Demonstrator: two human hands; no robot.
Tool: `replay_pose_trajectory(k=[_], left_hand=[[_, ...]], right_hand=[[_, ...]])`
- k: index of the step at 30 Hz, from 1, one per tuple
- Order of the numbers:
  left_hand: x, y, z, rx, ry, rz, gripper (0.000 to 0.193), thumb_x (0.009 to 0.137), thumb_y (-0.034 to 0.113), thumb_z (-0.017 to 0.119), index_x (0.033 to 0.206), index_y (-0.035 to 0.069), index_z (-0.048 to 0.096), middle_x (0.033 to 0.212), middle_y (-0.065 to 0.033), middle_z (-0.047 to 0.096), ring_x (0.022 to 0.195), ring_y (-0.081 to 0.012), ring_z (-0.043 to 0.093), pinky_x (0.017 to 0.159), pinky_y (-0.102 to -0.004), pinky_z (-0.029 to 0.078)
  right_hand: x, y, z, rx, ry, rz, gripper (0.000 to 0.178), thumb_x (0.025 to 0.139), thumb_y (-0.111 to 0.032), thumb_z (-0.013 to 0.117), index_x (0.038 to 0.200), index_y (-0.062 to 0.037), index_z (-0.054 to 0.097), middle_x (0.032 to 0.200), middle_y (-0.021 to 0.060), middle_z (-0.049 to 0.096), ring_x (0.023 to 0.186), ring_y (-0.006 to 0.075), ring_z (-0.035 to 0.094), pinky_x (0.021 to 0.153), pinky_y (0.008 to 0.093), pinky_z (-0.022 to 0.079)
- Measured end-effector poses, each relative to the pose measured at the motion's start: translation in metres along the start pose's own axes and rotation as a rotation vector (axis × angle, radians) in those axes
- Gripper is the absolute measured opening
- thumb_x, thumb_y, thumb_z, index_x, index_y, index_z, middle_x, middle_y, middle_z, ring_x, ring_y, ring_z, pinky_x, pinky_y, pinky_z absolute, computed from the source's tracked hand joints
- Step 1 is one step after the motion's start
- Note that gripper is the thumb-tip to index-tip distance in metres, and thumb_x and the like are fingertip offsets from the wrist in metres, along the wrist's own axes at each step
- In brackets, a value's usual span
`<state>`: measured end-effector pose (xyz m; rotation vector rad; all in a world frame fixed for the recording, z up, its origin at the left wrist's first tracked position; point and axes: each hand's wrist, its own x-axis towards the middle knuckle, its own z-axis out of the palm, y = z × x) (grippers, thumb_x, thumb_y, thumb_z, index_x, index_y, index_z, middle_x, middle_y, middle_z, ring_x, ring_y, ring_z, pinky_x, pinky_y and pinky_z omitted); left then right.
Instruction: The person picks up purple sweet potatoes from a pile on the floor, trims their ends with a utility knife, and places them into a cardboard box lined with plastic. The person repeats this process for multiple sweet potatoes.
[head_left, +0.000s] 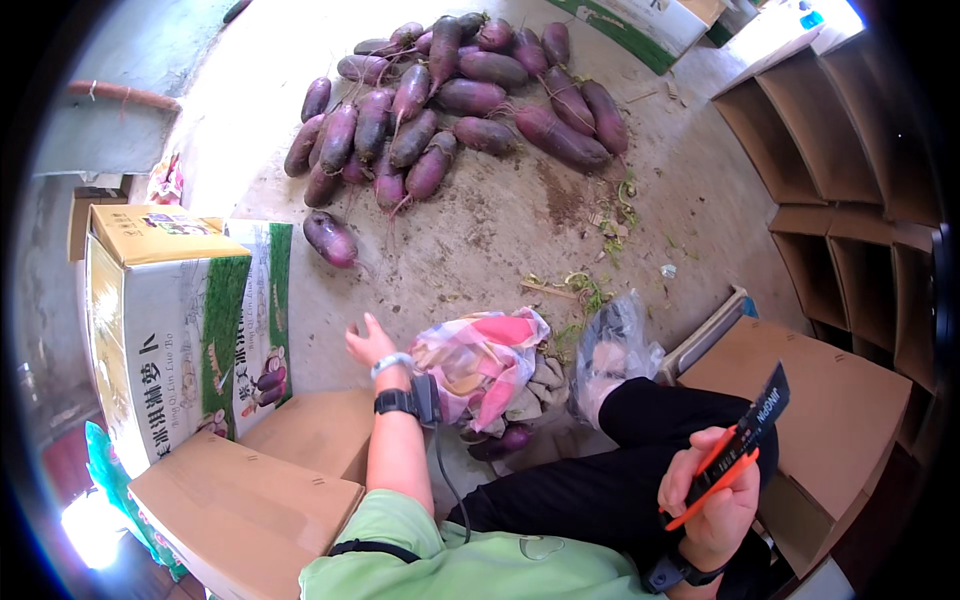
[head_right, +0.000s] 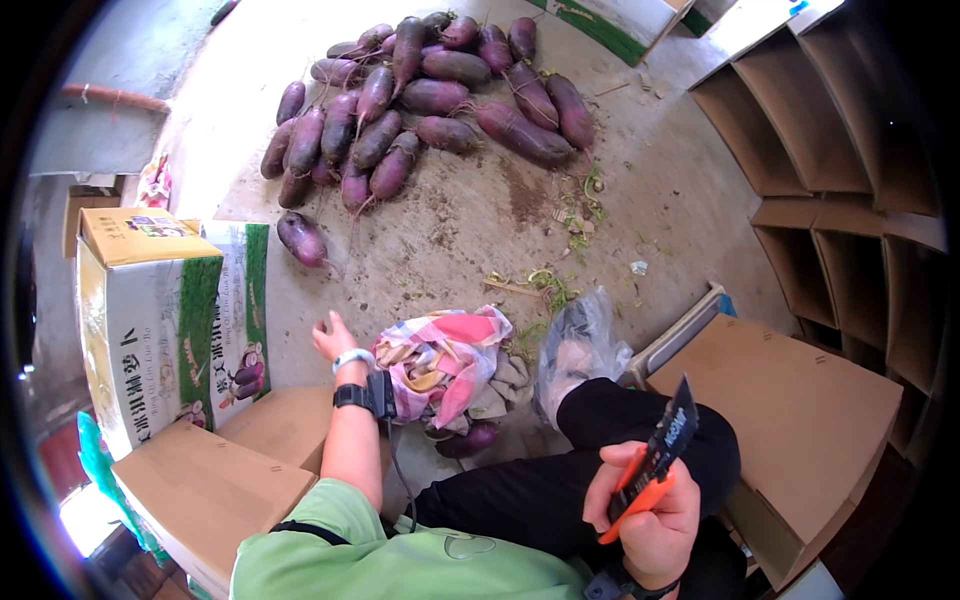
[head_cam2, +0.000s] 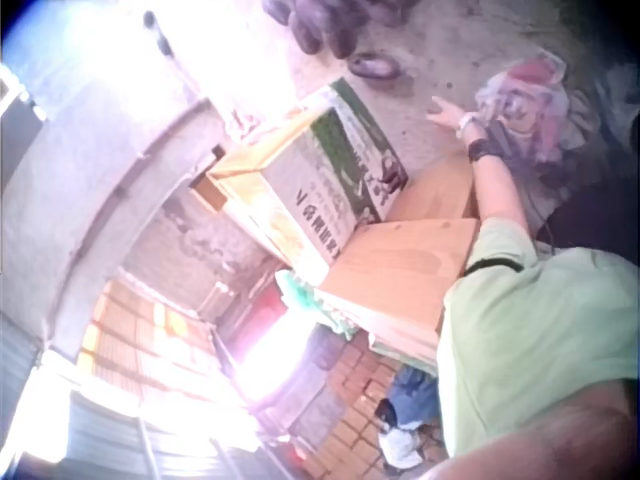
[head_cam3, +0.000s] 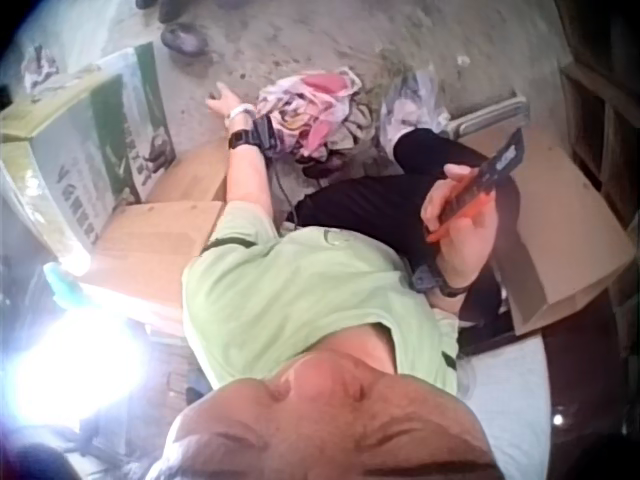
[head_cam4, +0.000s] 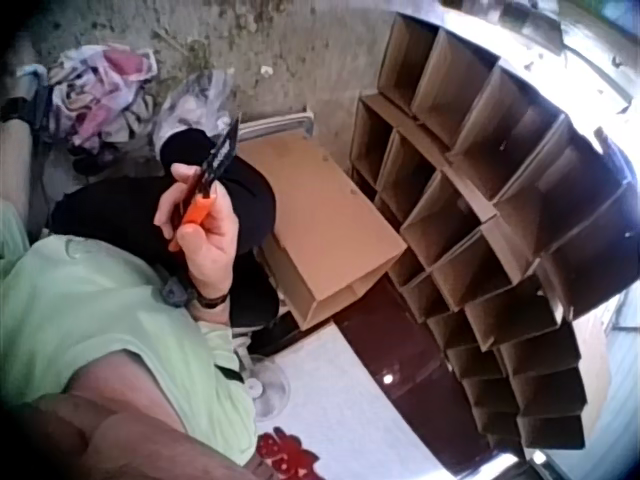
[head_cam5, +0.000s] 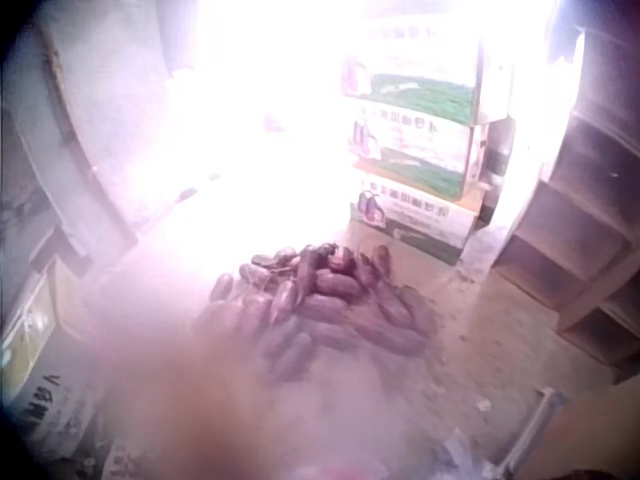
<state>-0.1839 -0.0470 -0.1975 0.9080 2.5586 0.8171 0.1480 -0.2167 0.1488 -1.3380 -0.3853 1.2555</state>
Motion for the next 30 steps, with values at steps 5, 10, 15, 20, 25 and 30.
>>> replay_pose_trajectory(k=[5, 10, 15, 20, 25, 30], left_hand=[[0.058, 0.047, 0.034, -0.421, 0.079, -0.125, 0.055, 0.08, 0.031, 0.065, 0.118, -0.004, 0.046, 0.116, -0.0212, 0.05, 0.106, -0.0316, 0.049, 0.092, -0.0411, 0.039], [0.103, 0.088, 0.058, -0.303, -0.037, -0.232, 0.073, 0.07, 0.039, 0.073, 0.12, -0.005, 0.044, 0.119, -0.0245, 0.05, 0.105, -0.0343, 0.052, 0.091, -0.0402, 0.042], [0.146, 0.094, 0.063, 0.054, -0.086, -0.222, 0.089, 0.06, 0.04, 0.08, 0.124, -0.007, 0.04, 0.122, -0.0262, 0.049, 0.11, -0.0358, 0.051, 0.096, -0.0406, 0.04], [0.168, 0.083, 0.07, -0.186, -0.341, -0.263, 0.076, 0.058, 0.031, 0.082, 0.111, -0.014, 0.051, 0.112, -0.0244, 0.056, 0.094, -0.0319, 0.06, 0.084, -0.0389, 0.048], [0.156, 0.073, 0.07, -0.261, -0.575, -0.271, 0.072, 0.058, 0.025, 0.082, 0.108, -0.015, 0.05, 0.101, -0.0218, 0.059, 0.081, -0.028, 0.062, 0.075, -0.0377, 0.051], [0.064, 0.057, 0.066, -0.864, -0.833, -0.32, 0.04, 0.074, 0.01, 0.071, 0.107, -0.005, 0.054, 0.1, -0.0135, 0.06, 0.086, -0.0238, 0.06, 0.08, -0.0374, 0.05]], right_hand=[[0.003, 0.001, 0.011, -0.017, 0.01, -0.048, 0.06, 0.08, -0.039, 0.065, 0.114, 0.0059, 0.043, 0.06, 0.009, 0.051, 0.046, 0.0127, 0.046, 0.04, 0.0224, 0.037], [0.003, 0.003, 0.012, -0.012, 0.03, -0.04, 0.059, 0.08, -0.038, 0.066, 0.112, 0.0056, 0.043, 0.059, 0.0096, 0.052, 0.046, 0.0131, 0.047, 0.04, 0.0224, 0.038], [0.006, 0.003, 0.01, 0.021, 0.031, -0.034, 0.057, 0.08, -0.037, 0.067, 0.11, 0.0063, 0.045, 0.059, 0.0103, 0.053, 0.045, 0.0137, 0.048, 0.04, 0.023, 0.039], [0.01, 0.0, 0.014, 0.004, 0.059, -0.02, 0.055, 0.08, -0.036, 0.067, 0.106, 0.0072, 0.047, 0.057, 0.0107, 0.054, 0.043, 0.0139, 0.049, 0.04, 0.0233, 0.04], [0.011, 0.0, 0.014, 0.023, 0.039, -0.016, 0.054, 0.08, -0.036, 0.067, 0.105, 0.0075, 0.048, 0.057, 0.011, 0.054, 0.044, 0.0141, 0.049, 0.041, 0.0236, 0.04], [0.01, -0.003, 0.013, 0.007, 0.011, 0.013, 0.057, 0.079, -0.037, 0.067, 0.108, 0.008, 0.047, 0.059, 0.0106, 0.054, 0.046, 0.0143, 0.05, 0.043, 0.0236, 0.041]])
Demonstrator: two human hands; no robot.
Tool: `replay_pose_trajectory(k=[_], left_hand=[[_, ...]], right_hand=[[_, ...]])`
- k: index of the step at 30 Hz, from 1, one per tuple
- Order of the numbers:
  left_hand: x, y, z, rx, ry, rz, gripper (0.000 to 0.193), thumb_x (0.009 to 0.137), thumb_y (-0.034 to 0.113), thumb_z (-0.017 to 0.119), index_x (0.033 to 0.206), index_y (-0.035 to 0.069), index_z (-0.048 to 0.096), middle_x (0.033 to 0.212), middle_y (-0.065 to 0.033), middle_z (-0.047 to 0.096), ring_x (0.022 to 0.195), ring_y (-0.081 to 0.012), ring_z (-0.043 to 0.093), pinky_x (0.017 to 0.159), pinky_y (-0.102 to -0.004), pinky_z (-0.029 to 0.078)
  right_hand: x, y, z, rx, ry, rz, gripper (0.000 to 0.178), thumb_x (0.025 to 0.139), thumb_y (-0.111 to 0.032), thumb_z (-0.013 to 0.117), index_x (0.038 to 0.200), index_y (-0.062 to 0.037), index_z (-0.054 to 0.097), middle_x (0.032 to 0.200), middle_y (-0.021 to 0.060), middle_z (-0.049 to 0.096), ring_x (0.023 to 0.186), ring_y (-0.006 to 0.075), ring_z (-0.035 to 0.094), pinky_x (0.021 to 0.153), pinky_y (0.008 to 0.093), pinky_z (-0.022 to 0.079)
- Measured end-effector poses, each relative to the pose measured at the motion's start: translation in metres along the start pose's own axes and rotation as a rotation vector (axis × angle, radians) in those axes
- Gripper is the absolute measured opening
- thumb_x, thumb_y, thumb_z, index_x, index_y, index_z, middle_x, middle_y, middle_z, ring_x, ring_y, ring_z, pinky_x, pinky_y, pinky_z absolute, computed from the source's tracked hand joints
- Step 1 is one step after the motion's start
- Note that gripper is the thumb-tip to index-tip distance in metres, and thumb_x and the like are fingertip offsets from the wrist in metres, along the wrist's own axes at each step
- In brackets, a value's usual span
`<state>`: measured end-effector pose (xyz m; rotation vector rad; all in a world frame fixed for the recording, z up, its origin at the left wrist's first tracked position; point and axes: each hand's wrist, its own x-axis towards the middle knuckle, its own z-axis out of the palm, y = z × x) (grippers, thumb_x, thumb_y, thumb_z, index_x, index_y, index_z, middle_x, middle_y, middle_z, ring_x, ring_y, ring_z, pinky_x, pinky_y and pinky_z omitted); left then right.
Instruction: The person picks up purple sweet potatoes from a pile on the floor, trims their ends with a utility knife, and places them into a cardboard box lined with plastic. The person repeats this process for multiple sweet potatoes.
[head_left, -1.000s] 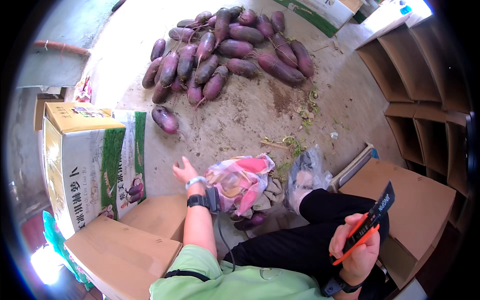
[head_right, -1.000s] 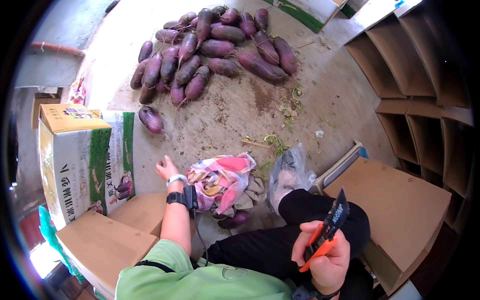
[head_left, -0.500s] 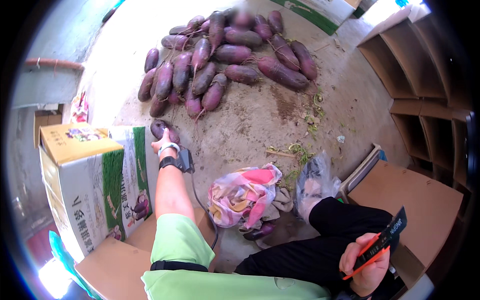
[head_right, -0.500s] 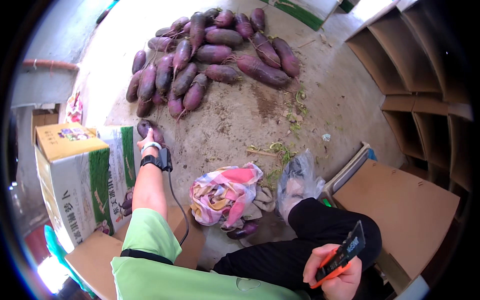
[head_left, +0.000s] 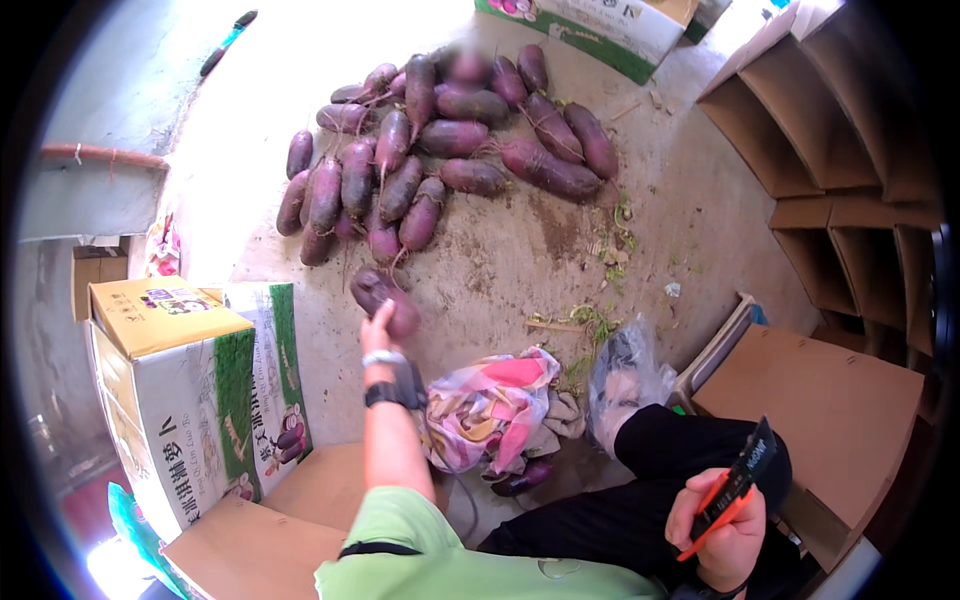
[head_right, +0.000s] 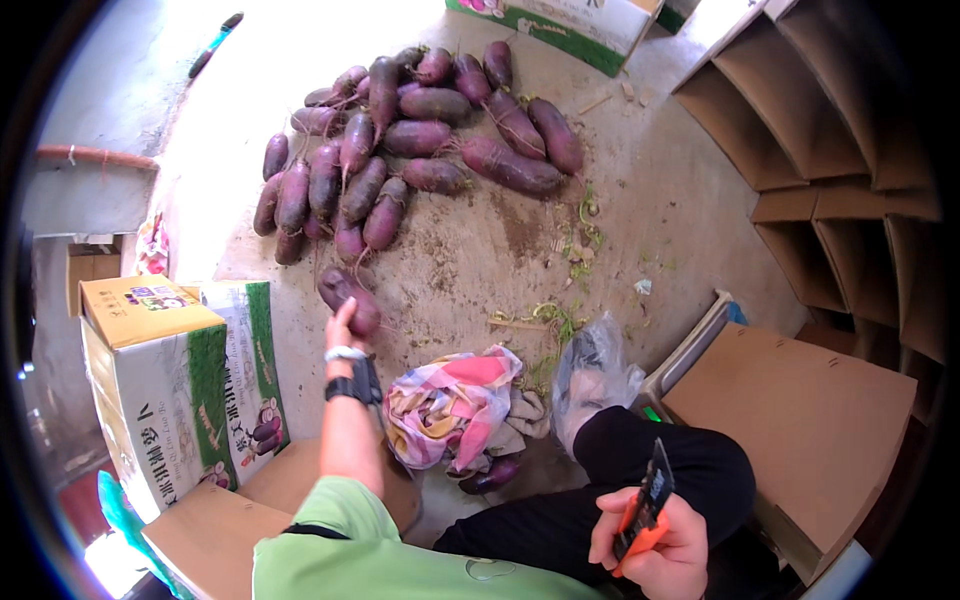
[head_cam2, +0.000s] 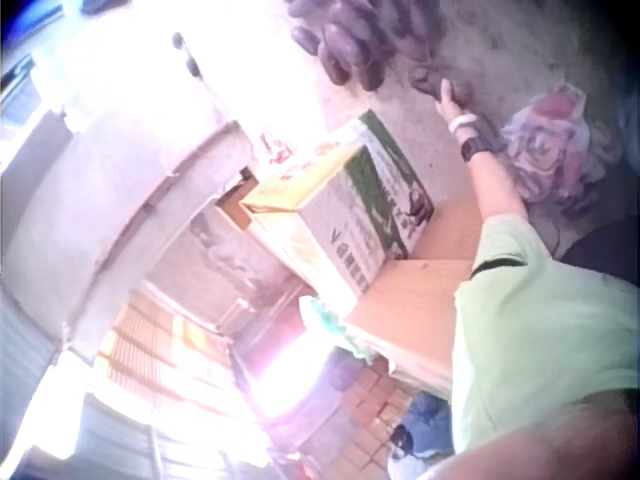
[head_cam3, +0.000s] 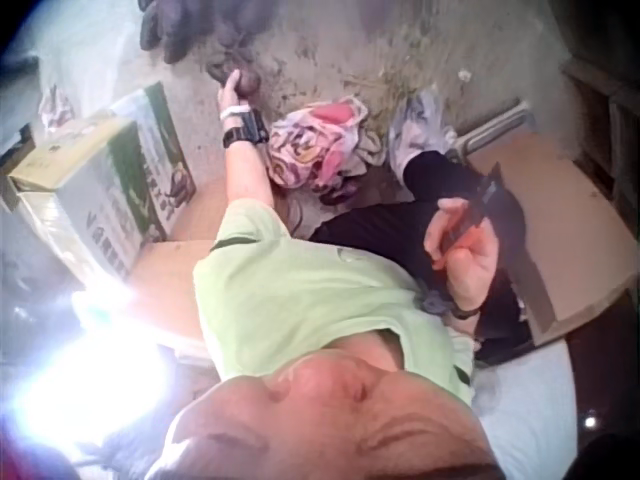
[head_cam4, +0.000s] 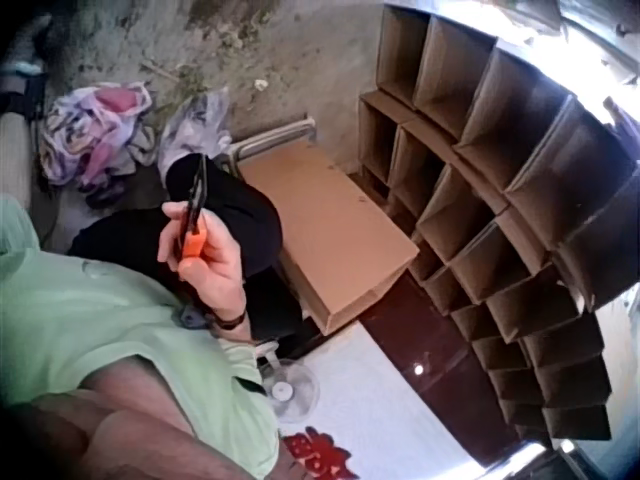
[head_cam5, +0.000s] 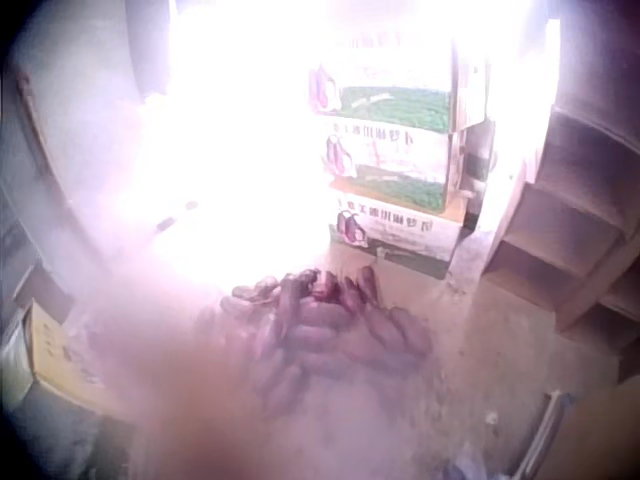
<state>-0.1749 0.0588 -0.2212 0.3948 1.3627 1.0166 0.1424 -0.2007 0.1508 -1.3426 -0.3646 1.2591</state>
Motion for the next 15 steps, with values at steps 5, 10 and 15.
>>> replay_pose_trajectory(k=[5, 10, 15], left_hand=[[-0.076, -0.056, 0.054, -0.295, -0.107, -0.145, 0.033, 0.077, 0.007, 0.065, 0.108, 0.001, 0.053, 0.094, -0.0066, 0.06, 0.082, -0.0195, 0.059, 0.07, -0.0364, 0.051], [-0.14, -0.088, 0.099, -0.499, -0.313, -0.391, 0.024, 0.081, 0.013, 0.062, 0.103, 0.005, 0.057, 0.1, -0.0082, 0.063, 0.092, -0.0237, 0.061, 0.085, -0.0402, 0.049], [-0.104, -0.024, 0.145, -0.504, -0.229, -0.328, 0.023, 0.085, 0.019, 0.06, 0.104, 0.006, 0.055, 0.091, -0.0029, 0.059, 0.081, -0.0172, 0.057, 0.071, -0.0341, 0.049]], right_hand=[[-0.008, -0.021, 0.003, -0.045, -0.054, 0.171, 0.067, 0.079, -0.047, 0.064, 0.12, 0.002, 0.044, 0.072, 0.0066, 0.052, 0.057, 0.01, 0.046, 0.049, 0.019, 0.034], [-0.013, -0.017, -0.005, 0.0, -0.102, 0.067, 0.058, 0.084, -0.041, 0.06, 0.121, 0.0007, 0.043, 0.074, 0.0063, 0.052, 0.057, 0.0101, 0.046, 0.051, 0.0197, 0.036], [-0.009, -0.021, 0.0, -0.041, -0.058, 0.091, 0.057, 0.085, -0.039, 0.059, 0.123, 0.0002, 0.042, 0.077, 0.0053, 0.052, 0.058, 0.01, 0.047, 0.051, 0.0202, 0.037]])
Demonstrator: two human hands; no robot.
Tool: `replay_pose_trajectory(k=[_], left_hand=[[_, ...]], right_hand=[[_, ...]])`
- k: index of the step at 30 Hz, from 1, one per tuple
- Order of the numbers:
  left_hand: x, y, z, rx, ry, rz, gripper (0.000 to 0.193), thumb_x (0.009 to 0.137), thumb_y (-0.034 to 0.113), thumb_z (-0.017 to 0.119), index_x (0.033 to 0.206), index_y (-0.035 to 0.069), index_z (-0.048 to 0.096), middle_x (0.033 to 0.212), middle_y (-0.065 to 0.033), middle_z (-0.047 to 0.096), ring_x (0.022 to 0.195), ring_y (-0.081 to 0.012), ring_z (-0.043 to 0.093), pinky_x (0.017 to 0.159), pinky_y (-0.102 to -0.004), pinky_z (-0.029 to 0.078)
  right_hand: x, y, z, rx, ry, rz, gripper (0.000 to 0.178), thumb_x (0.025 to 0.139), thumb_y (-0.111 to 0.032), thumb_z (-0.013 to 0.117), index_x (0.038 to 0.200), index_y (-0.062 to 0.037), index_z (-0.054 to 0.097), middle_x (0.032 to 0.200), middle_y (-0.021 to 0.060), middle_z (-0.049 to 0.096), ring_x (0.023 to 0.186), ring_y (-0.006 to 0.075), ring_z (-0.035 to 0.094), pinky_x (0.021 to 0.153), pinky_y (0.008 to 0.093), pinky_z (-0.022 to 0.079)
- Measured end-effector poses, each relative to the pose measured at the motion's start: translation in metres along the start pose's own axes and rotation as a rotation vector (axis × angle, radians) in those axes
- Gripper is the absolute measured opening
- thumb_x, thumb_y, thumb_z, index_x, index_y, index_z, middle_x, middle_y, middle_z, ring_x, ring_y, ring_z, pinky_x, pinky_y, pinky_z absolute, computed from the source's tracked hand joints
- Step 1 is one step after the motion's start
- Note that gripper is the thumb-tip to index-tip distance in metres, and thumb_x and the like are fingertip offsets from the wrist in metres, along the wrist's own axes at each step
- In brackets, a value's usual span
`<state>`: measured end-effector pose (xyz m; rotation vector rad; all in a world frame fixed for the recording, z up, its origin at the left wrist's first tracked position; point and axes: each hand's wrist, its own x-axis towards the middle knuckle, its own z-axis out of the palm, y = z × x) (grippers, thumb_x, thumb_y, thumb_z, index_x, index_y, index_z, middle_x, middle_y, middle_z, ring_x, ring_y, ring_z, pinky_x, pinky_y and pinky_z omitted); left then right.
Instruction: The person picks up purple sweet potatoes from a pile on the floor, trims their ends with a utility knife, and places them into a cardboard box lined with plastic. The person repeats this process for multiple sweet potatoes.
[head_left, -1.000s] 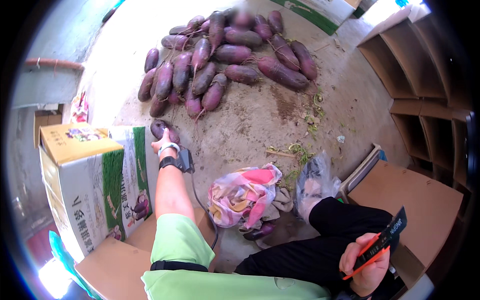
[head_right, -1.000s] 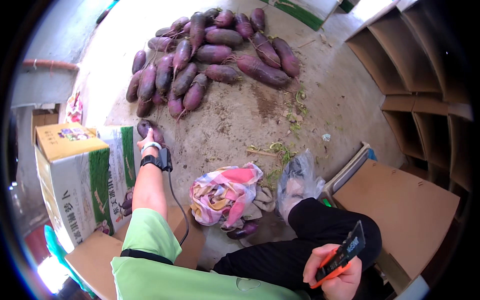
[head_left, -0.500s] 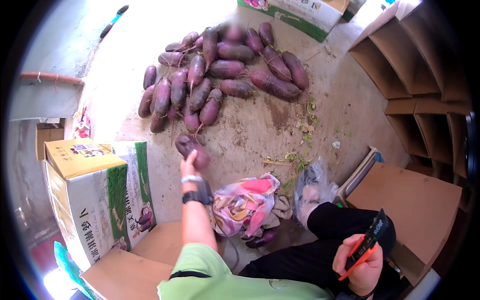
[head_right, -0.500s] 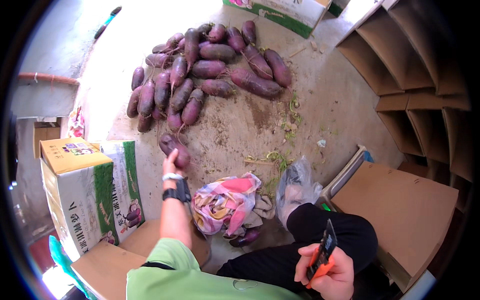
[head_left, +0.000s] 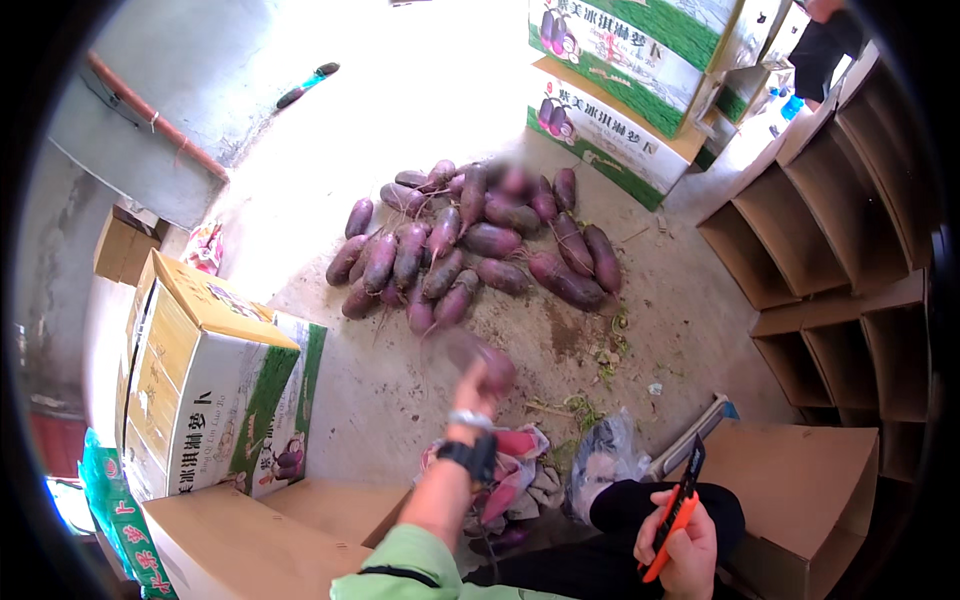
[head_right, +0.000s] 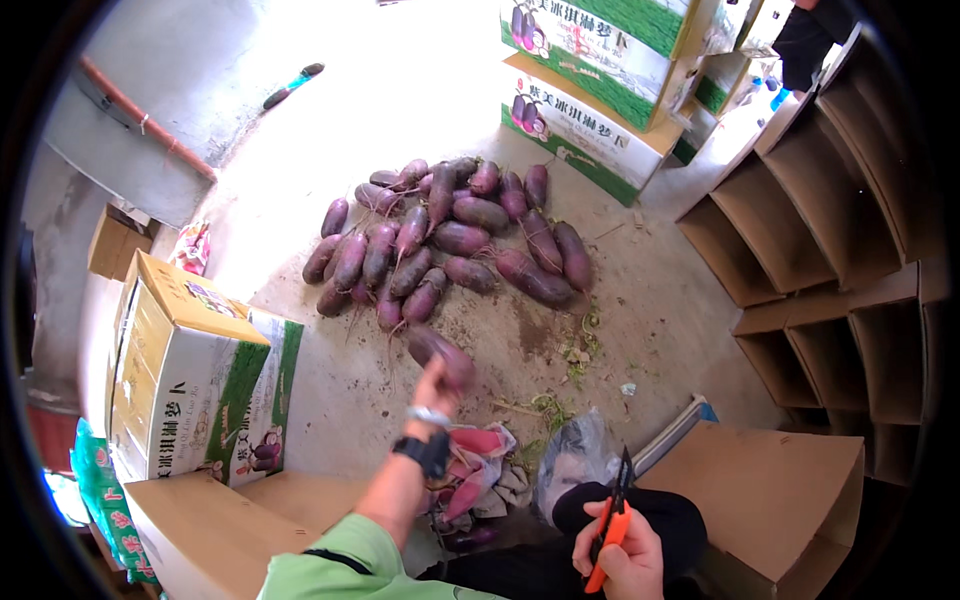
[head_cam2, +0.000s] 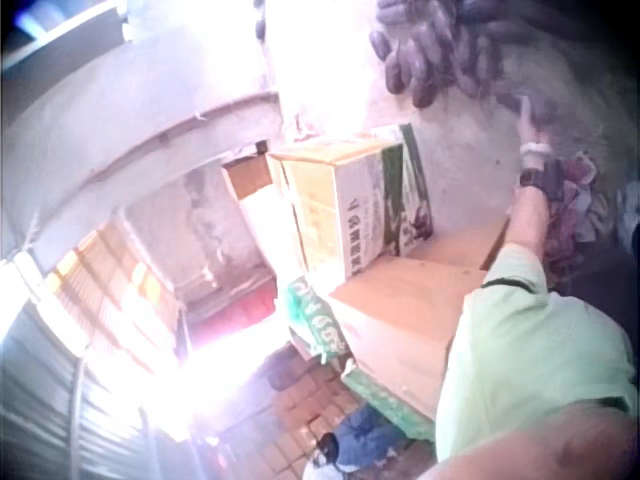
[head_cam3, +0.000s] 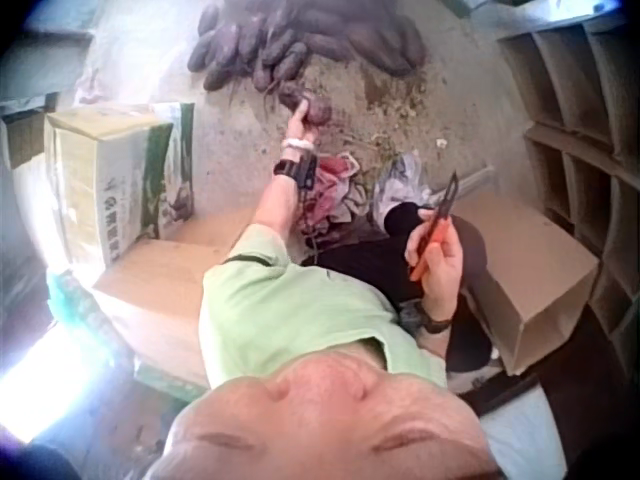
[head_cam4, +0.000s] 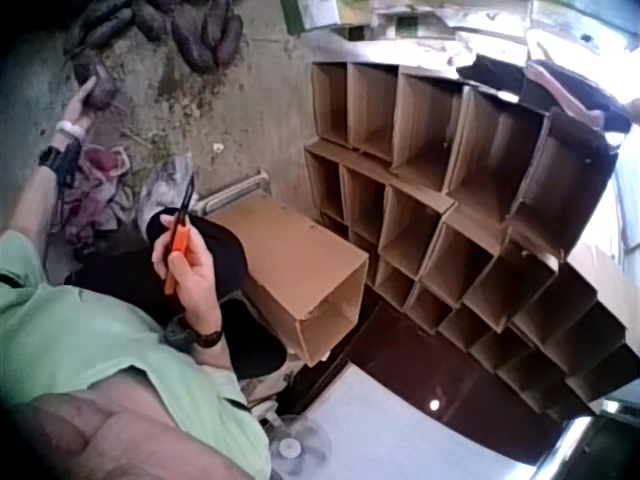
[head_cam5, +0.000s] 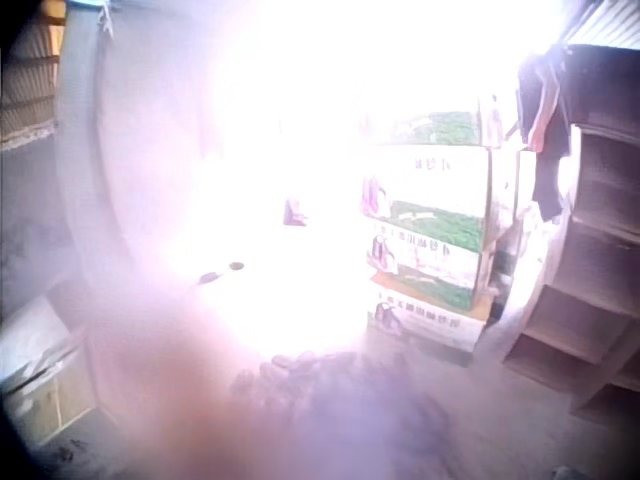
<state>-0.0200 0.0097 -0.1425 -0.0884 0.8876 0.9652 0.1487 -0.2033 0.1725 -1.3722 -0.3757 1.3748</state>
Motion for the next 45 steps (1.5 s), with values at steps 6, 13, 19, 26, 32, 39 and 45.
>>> replay_pose_trajectory(k=[6, 13, 19, 26, 32, 39, 45], left_hand=[[0.063, 0.253, 0.11, -0.034, -0.144, 0.67, 0.05, 0.085, 0.026, 0.061, 0.125, 0.002, 0.041, 0.112, -0.0124, 0.054, 0.102, -0.0233, 0.053, 0.079, -0.0348, 0.052], [0.044, 0.217, 0.132, 0.347, 0.093, 0.815, 0.03, 0.086, 0.018, 0.058, 0.112, 0.008, 0.045, 0.097, -0.0059, 0.058, 0.081, -0.0167, 0.058, 0.066, -0.029, 0.048], [0.06, 0.07, 0.016, 0.925, 0.064, 0.576, 0.02, 0.082, 0.011, 0.059, 0.101, 0.003, 0.058, 0.081, -0.0035, 0.06, 0.067, -0.0104, 0.057, 0.052, -0.0236, 0.046], [0.08, -0.033, 0.056, 1.282, -0.045, 0.331, 0.031, 0.08, 0.017, 0.063, 0.107, 0.005, 0.056, 0.099, -0.0073, 0.059, 0.081, -0.0163, 0.058, 0.067, -0.0311, 0.05], [0.116, -0.051, 0.139, 2.083, -0.339, 1.015, 0.045, 0.071, 0.013, 0.066, 0.114, 0.011, 0.053, 0.123, -0.009, 0.048, 0.118, -0.0275, 0.041, 0.094, -0.045, 0.037], [0.158, -0.048, 0.158, 2.719, -0.297, 1.004, 0.048, 0.075, 0.01, 0.056, 0.123, 0.015, 0.049, 0.127, -0.0071, 0.043, 0.127, -0.0268, 0.033, 0.105, -0.0521, 0.02], [0.156, -0.051, 0.165, 2.819, -0.478, 0.971, 0.029, 0.079, 0.015, 0.054, 0.107, 0.018, 0.057, 0.108, -0.0064, 0.052, 0.11, -0.0241, 0.048, 0.092, -0.0437, 0.037]], right_hand=[[-0.002, 0.006, -0.008, 0.013, -0.068, -0.017, 0.061, 0.083, -0.041, 0.061, 0.123, 0.0012, 0.042, 0.076, 0.0056, 0.052, 0.058, 0.0104, 0.048, 0.051, 0.0207, 0.039], [0.002, 0.018, -0.007, 0.126, 0.005, -0.122, 0.053, 0.082, -0.033, 0.064, 0.114, 0.0054, 0.046, 0.066, 0.0134, 0.056, 0.05, 0.0149, 0.05, 0.046, 0.0255, 0.042], [0.0, 0.015, -0.016, 0.033, -0.053, -0.064, 0.053, 0.085, -0.033, 0.061, 0.118, 0.0043, 0.043, 0.072, 0.0128, 0.055, 0.053, 0.0145, 0.049, 0.049, 0.0256, 0.042], [-0.003, -0.001, -0.016, 0.138, -0.093, 0.064, 0.065, 0.08, -0.043, 0.065, 0.119, 0.0036, 0.043, 0.074, 0.0077, 0.053, 0.058, 0.0102, 0.046, 0.052, 0.0196, 0.035], [-0.002, -0.002, -0.025, 0.218, -0.131, 0.075, 0.063, 0.081, -0.041, 0.064, 0.12, 0.0032, 0.043, 0.076, 0.0082, 0.054, 0.059, 0.0099, 0.046, 0.053, 0.0195, 0.036], [0.001, -0.006, -0.033, 0.243, -0.187, 0.062, 0.062, 0.082, -0.041, 0.062, 0.121, 0.0029, 0.043, 0.079, 0.0089, 0.054, 0.062, 0.0098, 0.047, 0.055, 0.0196, 0.036], [0.003, -0.005, -0.037, 0.323, -0.25, 0.078, 0.061, 0.083, -0.039, 0.062, 0.123, 0.0024, 0.041, 0.081, 0.0082, 0.055, 0.064, 0.0083, 0.047, 0.056, 0.0192, 0.036]])
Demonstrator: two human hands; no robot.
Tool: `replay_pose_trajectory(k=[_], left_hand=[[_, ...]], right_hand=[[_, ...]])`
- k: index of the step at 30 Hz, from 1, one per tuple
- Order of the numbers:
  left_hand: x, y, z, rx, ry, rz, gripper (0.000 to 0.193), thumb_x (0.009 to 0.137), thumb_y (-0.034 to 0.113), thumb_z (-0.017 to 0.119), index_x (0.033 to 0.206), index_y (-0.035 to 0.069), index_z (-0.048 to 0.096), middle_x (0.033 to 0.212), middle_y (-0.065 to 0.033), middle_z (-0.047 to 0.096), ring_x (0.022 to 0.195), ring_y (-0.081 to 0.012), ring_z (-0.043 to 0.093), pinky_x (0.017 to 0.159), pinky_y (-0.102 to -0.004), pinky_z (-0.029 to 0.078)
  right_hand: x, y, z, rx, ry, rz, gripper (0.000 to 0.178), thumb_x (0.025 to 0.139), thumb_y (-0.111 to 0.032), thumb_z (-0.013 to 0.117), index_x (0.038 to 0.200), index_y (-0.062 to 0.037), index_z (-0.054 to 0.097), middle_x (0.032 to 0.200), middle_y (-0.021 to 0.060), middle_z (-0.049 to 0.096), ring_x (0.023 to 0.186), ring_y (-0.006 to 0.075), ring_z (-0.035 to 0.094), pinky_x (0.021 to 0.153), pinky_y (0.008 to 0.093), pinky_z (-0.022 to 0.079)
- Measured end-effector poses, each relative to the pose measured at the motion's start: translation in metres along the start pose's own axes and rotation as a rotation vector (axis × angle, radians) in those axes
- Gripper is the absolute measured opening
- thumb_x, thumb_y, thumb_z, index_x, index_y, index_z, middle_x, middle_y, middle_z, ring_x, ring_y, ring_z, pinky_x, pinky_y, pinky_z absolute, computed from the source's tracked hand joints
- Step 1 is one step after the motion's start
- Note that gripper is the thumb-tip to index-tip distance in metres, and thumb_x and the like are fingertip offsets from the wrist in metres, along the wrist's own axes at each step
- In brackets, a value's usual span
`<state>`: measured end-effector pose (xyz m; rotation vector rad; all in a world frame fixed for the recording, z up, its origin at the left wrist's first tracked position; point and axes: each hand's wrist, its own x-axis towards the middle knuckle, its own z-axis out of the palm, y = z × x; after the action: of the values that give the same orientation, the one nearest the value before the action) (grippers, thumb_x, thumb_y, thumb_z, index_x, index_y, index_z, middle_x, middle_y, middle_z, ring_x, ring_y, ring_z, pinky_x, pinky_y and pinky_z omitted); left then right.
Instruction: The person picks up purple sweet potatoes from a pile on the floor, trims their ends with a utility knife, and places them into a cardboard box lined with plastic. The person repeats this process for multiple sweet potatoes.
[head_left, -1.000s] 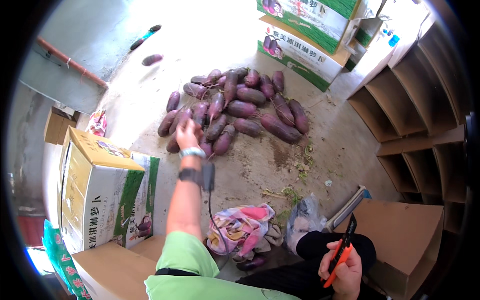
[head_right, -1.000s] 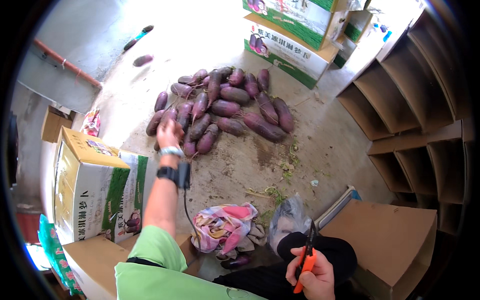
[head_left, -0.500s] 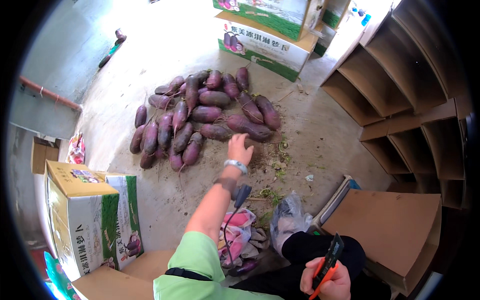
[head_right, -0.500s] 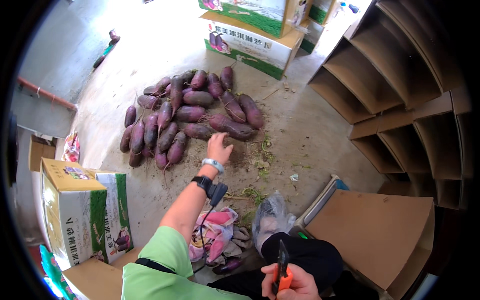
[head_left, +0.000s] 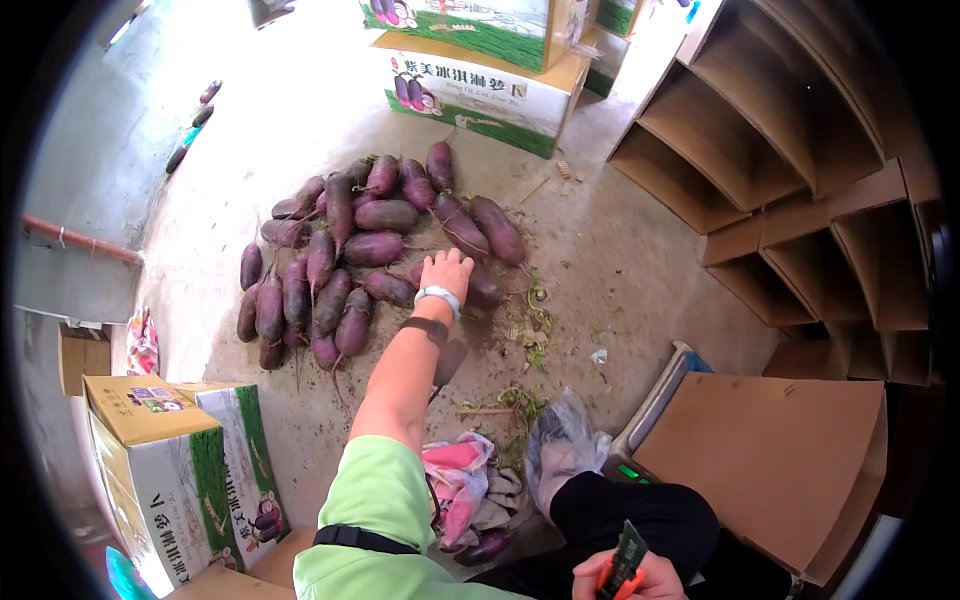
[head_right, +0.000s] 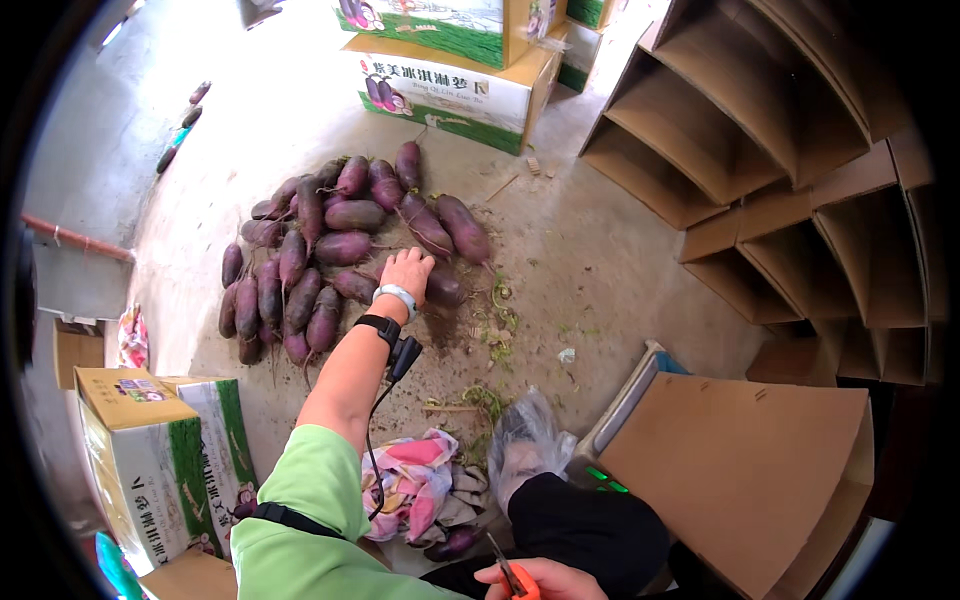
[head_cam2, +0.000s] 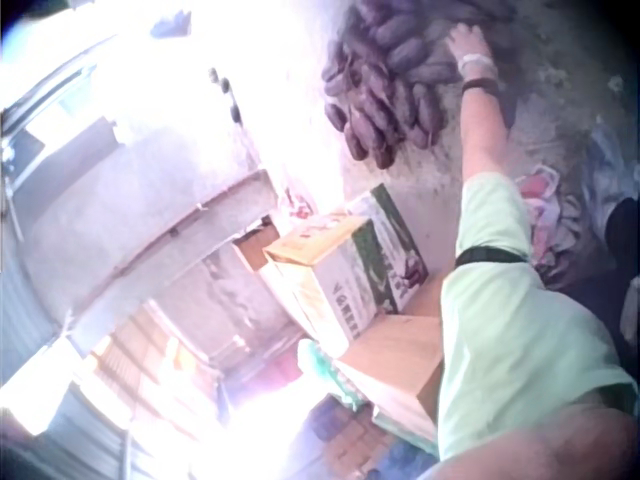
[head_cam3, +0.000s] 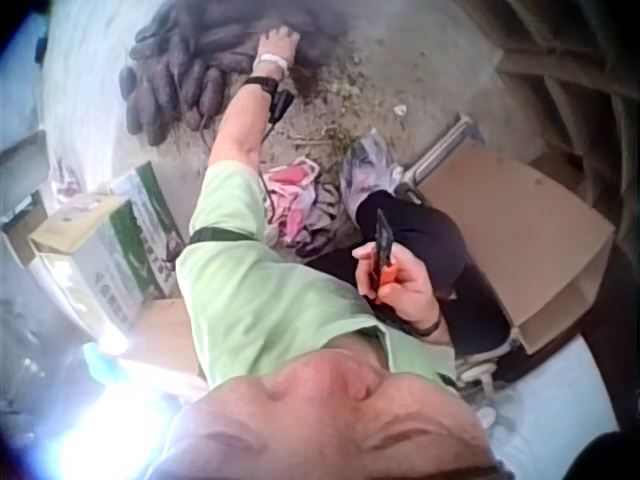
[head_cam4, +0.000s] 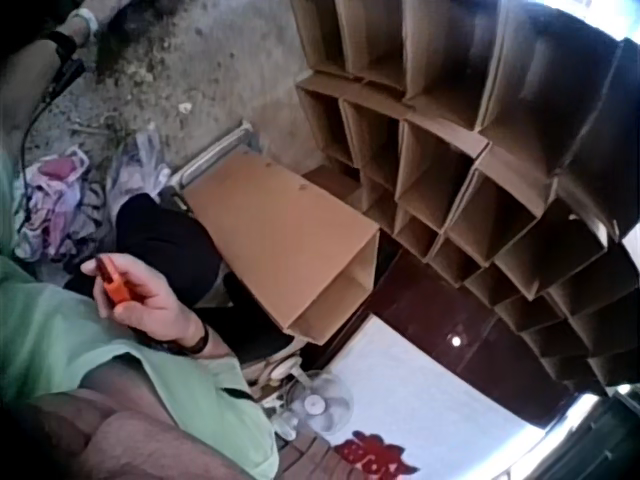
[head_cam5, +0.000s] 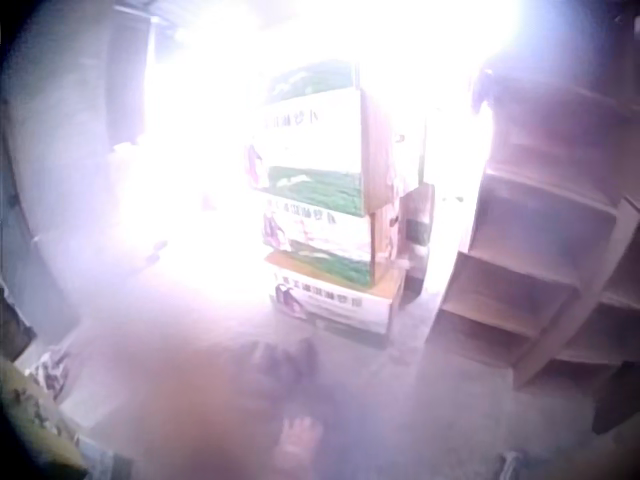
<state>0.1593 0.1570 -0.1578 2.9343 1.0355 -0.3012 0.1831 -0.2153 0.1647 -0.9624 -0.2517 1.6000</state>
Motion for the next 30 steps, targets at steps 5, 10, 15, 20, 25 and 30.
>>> replay_pose_trajectory(k=[5, 10, 15, 20, 25, 30], left_hand=[[0.001, -0.004, 0.013, 0.131, -0.021, 0.198, 0.032, 0.077, 0.014, 0.057, 0.108, 0.019, 0.055, 0.104, -0.0059, 0.058, 0.109, -0.0244, 0.05, 0.086, -0.0412, 0.039], [-0.005, -0.003, 0.018, 0.195, -0.044, 0.332, 0.033, 0.074, 0.018, 0.061, 0.107, 0.018, 0.055, 0.104, -0.0067, 0.057, 0.106, -0.0253, 0.053, 0.091, -0.0454, 0.036], [-0.049, 0.021, -0.012, -0.339, -0.118, 0.15, 0.047, 0.061, 0.024, 0.072, 0.103, 0.013, 0.054, 0.104, -0.0107, 0.057, 0.098, -0.0279, 0.057, 0.087, -0.0441, 0.042], [-0.126, 0.041, -0.042, -1.094, -0.112, -0.275, 0.06, 0.06, 0.023, 0.079, 0.111, 0.006, 0.053, 0.108, -0.0115, 0.059, 0.102, -0.0211, 0.057, 0.088, -0.0315, 0.044], [-0.198, 0.055, -0.068, -2.107, -0.279, -0.387, 0.059, 0.071, 0.01, 0.073, 0.123, 0.002, 0.046, 0.113, -0.0049, 0.056, 0.103, -0.0181, 0.053, 0.092, -0.0331, 0.04], [-0.248, 0.058, -0.124, -2.264, -0.286, -0.343, 0.064, 0.072, 0.009, 0.071, 0.128, 0.002, 0.04, 0.117, -0.0058, 0.052, 0.108, -0.0184, 0.049, 0.094, -0.0335, 0.038]], right_hand=[[0.0, -0.003, -0.001, 0.006, -0.011, -0.004, 0.06, 0.083, -0.037, 0.063, 0.123, 0.0019, 0.041, 0.081, 0.0079, 0.055, 0.065, 0.0082, 0.047, 0.058, 0.019, 0.036], [-0.004, 0.0, -0.004, 0.023, -0.017, -0.021, 0.059, 0.083, -0.036, 0.063, 0.124, 0.0019, 0.041, 0.082, 0.0076, 0.055, 0.066, 0.0085, 0.048, 0.059, 0.0194, 0.038], [-0.006, -0.006, -0.002, -0.064, 0.014, -0.06, 0.061, 0.085, -0.042, 0.059, 0.124, 0.0002, 0.041, 0.077, 0.0053, 0.054, 0.059, 0.0065, 0.046, 0.051, 0.016, 0.035], [-0.01, 0.008, -0.01, -0.047, 0.025, -0.177, 0.053, 0.086, -0.035, 0.058, 0.119, 0.0041, 0.042, 0.071, 0.0113, 0.054, 0.056, 0.0137, 0.048, 0.052, 0.025, 0.041], [-0.014, 0.016, -0.013, 0.015, -0.021, -0.194, 0.048, 0.092, -0.03, 0.05, 0.127, 0.0016, 0.039, 0.08, 0.0089, 0.053, 0.063, 0.0107, 0.046, 0.06, 0.0229, 0.04], [-0.016, 0.016, -0.003, -0.007, 0.054, -0.235, 0.046, 0.095, -0.034, 0.043, 0.124, 0.0014, 0.042, 0.077, 0.0078, 0.054, 0.057, 0.0099, 0.045, 0.052, 0.0216, 0.038]])
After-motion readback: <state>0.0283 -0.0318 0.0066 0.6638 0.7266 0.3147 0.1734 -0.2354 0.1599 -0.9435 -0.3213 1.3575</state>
